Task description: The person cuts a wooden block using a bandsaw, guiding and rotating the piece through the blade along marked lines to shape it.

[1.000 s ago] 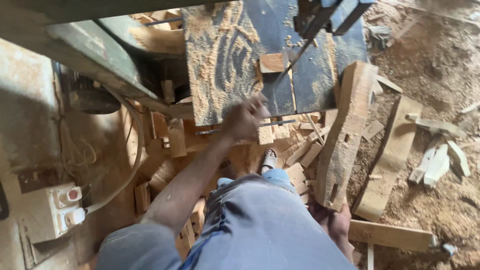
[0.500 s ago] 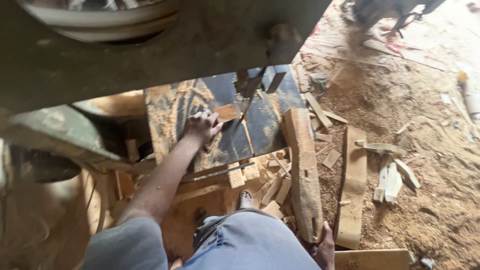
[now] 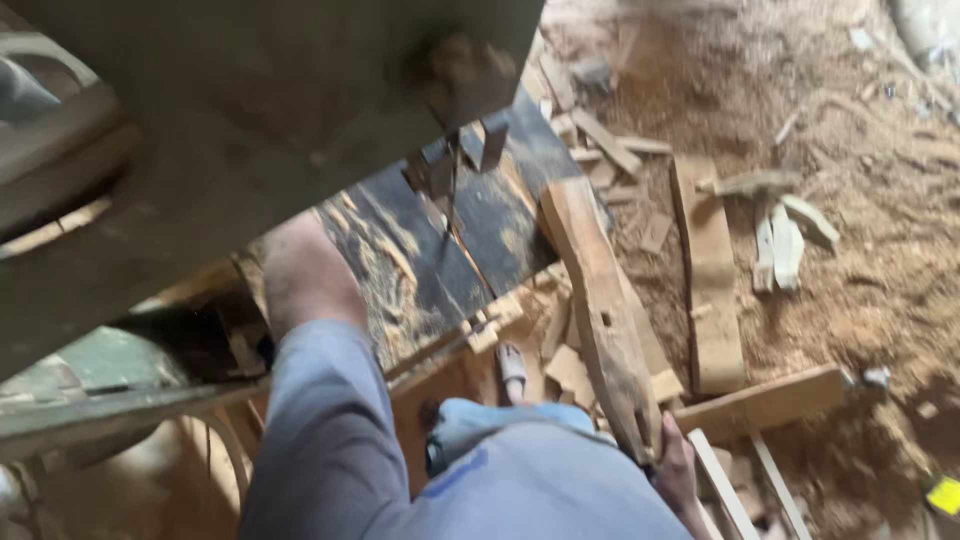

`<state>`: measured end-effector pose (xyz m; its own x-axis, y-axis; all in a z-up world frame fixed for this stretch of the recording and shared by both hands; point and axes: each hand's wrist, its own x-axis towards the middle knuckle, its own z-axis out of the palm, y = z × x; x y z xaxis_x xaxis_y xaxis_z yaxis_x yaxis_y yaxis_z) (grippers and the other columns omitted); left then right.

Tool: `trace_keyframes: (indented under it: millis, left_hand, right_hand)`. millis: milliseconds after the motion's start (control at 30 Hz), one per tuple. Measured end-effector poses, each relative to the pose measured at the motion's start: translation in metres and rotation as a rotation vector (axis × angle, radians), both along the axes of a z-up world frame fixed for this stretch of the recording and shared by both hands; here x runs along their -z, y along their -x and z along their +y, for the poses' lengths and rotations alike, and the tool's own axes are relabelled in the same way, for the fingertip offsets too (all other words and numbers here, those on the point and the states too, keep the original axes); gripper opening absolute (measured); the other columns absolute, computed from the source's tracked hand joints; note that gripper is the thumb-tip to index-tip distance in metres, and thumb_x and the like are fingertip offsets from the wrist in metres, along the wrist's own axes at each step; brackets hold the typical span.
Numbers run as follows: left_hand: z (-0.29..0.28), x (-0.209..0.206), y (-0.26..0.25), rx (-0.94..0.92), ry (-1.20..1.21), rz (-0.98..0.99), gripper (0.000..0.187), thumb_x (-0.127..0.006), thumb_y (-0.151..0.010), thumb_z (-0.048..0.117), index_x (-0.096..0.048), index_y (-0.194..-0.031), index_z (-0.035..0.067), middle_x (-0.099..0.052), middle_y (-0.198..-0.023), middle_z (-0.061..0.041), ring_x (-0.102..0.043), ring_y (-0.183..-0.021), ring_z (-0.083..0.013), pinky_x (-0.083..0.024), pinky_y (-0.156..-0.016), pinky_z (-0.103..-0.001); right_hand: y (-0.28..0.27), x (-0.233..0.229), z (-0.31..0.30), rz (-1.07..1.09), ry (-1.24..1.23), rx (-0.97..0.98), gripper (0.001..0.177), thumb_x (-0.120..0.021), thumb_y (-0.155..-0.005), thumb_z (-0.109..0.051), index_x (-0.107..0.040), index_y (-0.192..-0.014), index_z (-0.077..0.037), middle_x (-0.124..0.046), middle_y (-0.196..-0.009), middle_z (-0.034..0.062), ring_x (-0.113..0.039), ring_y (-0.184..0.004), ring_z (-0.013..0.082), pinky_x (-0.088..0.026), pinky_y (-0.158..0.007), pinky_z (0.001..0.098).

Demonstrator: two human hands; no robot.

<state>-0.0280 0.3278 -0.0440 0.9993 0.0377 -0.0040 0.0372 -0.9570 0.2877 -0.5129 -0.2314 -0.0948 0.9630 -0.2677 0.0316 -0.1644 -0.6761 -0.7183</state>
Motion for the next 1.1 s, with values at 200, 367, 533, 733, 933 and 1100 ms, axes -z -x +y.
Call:
trace_keyframes:
  millis: [200,367,533,733,933,1100]
  left_hand:
    - [-0.007,0.006,0.039,-0.071,0.111,0.022,0.045,-0.051,-0.109,0.034,-0.051,-0.141,0.003,-0.041,-0.146,-0.021,-0.044,-0.133,-0.0346,-0.041,-0.109,-0.045]
    - [-0.034,-0.018,0.115,-0.103,0.367,-0.192,0.055,-0.048,-0.110,0.033,-0.045,-0.153,0.000,-0.032,-0.166,-0.024,-0.036,-0.151,-0.0379,-0.034,-0.122,-0.046]
    - [-0.083,-0.034,0.244,-0.063,0.421,-0.114,0.064,-0.060,-0.100,0.040,-0.051,-0.146,-0.004,-0.034,-0.163,-0.023,-0.025,-0.152,-0.0437,-0.027,-0.120,-0.055]
    - [-0.127,-0.050,0.347,-0.139,0.507,-0.299,0.042,-0.061,-0.099,0.030,-0.068,-0.130,0.001,-0.064,-0.142,-0.017,-0.061,-0.132,-0.0323,-0.046,-0.118,-0.049]
    - [-0.232,-0.054,0.329,-0.080,1.260,0.458,0.071,-0.063,-0.091,0.052,-0.054,-0.142,0.003,-0.068,-0.130,-0.020,-0.071,-0.117,-0.0288,-0.059,-0.101,-0.041]
    - [-0.298,-0.043,0.299,-0.130,1.296,0.681,0.106,-0.063,-0.095,0.070,-0.023,-0.156,-0.008,-0.063,-0.134,-0.025,-0.062,-0.125,-0.0295,-0.050,-0.107,-0.043]
  right_hand:
    - [-0.028,-0.050,0.037,-0.278,-0.048,-0.291,0.073,-0.082,-0.083,-0.026,-0.049,-0.143,-0.003,-0.075,-0.106,0.0140,-0.076,-0.090,0.0246,-0.059,-0.076,0.0326]
    - [-0.064,-0.091,0.070,0.323,-1.146,0.362,0.062,-0.057,-0.097,-0.040,-0.056,-0.141,0.004,-0.074,-0.121,0.0124,-0.068,-0.111,0.0229,-0.052,-0.093,0.0344]
    - [-0.057,-0.044,0.057,0.417,-0.400,0.157,0.051,-0.065,-0.096,-0.043,-0.066,-0.126,-0.001,-0.073,-0.099,0.0079,-0.066,-0.089,0.0163,-0.054,-0.078,0.0296]
    - [-0.001,-0.043,0.014,0.420,-0.870,0.275,0.049,-0.061,-0.106,-0.053,-0.061,-0.093,-0.006,-0.046,-0.068,-0.0042,-0.036,-0.051,0.0061,-0.026,-0.039,0.0252]
    - [-0.015,-0.090,0.017,0.475,-0.609,0.136,0.033,-0.074,-0.090,-0.028,-0.068,-0.107,-0.001,-0.062,-0.072,-0.0006,-0.051,-0.057,0.0072,-0.041,-0.049,0.0244]
    - [-0.052,-0.102,-0.011,0.540,-0.598,0.007,0.057,-0.075,-0.085,-0.020,-0.061,-0.138,-0.001,-0.073,-0.089,0.0032,-0.063,-0.068,0.0088,-0.052,-0.057,0.0249]
